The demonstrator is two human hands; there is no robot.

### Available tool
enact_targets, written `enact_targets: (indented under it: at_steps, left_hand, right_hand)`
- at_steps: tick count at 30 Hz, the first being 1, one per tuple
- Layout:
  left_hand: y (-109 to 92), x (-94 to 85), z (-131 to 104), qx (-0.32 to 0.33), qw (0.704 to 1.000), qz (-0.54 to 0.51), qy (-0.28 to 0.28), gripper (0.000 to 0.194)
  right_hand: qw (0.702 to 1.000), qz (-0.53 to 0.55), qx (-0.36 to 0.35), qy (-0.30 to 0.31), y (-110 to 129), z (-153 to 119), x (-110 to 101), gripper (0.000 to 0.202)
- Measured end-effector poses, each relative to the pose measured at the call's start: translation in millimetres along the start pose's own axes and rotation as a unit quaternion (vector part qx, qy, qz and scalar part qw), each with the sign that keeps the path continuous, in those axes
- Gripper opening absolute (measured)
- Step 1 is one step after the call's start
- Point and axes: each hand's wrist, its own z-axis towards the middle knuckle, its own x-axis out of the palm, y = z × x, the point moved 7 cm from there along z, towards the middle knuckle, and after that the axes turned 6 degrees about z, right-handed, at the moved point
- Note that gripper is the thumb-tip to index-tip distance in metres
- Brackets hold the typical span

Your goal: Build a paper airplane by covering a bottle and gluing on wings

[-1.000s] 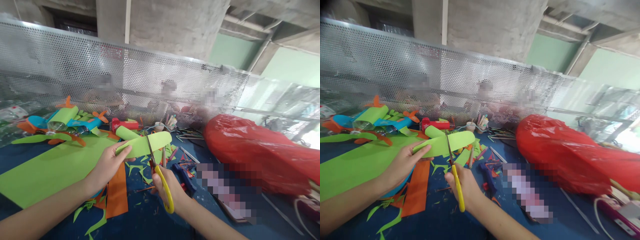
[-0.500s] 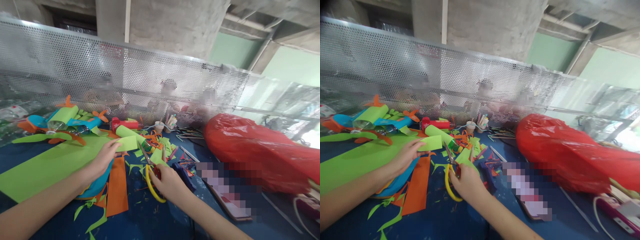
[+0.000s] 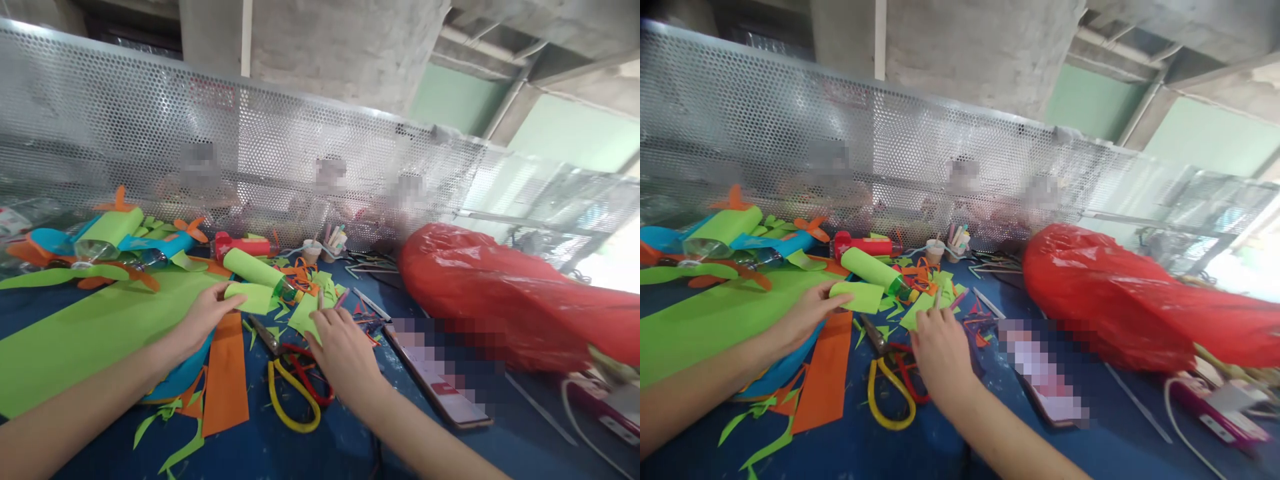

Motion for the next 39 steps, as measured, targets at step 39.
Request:
enact_targets:
  at_steps: [39]
  left_hand:
    - [19.0, 82.9, -60.0, -0.077, 0.931, -0.005, 0.356, 0.033]
  right_hand:
    - [0.813, 0.582, -0.006, 0.026, -15.2, 18.3, 35.1, 0.027]
